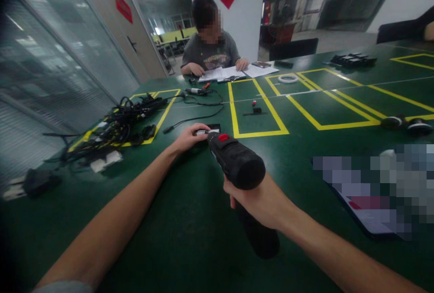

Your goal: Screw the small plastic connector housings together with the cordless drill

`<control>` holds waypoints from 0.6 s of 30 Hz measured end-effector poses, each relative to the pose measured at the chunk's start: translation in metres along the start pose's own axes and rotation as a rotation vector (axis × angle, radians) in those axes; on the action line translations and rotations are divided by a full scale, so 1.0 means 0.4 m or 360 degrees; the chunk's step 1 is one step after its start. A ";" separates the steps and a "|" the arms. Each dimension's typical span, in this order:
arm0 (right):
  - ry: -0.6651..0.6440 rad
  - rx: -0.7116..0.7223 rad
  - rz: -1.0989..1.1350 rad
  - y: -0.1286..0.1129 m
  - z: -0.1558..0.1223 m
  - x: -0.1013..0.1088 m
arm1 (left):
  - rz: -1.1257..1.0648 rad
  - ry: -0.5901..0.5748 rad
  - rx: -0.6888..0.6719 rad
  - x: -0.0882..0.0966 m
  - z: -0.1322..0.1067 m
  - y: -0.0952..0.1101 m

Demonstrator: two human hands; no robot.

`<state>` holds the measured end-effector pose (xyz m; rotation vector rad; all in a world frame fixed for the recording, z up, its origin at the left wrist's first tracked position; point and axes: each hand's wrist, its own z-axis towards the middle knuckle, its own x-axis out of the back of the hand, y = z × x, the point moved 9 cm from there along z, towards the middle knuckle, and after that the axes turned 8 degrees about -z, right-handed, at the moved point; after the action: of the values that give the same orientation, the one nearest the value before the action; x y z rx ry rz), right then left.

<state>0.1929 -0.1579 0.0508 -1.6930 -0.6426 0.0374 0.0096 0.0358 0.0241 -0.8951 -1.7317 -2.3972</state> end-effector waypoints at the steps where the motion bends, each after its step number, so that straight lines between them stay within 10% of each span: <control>1: -0.0004 -0.0001 0.0000 0.000 0.000 0.000 | -0.0006 -0.0002 -0.0002 0.000 0.000 -0.002; 18: 0.0010 0.0023 -0.0033 -0.004 0.005 0.002 | 0.0006 -0.0047 -0.0035 0.001 0.005 -0.011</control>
<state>0.1921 -0.1555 0.0521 -1.6716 -0.6540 0.0221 0.0084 0.0394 0.0208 -0.9406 -1.7153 -2.4171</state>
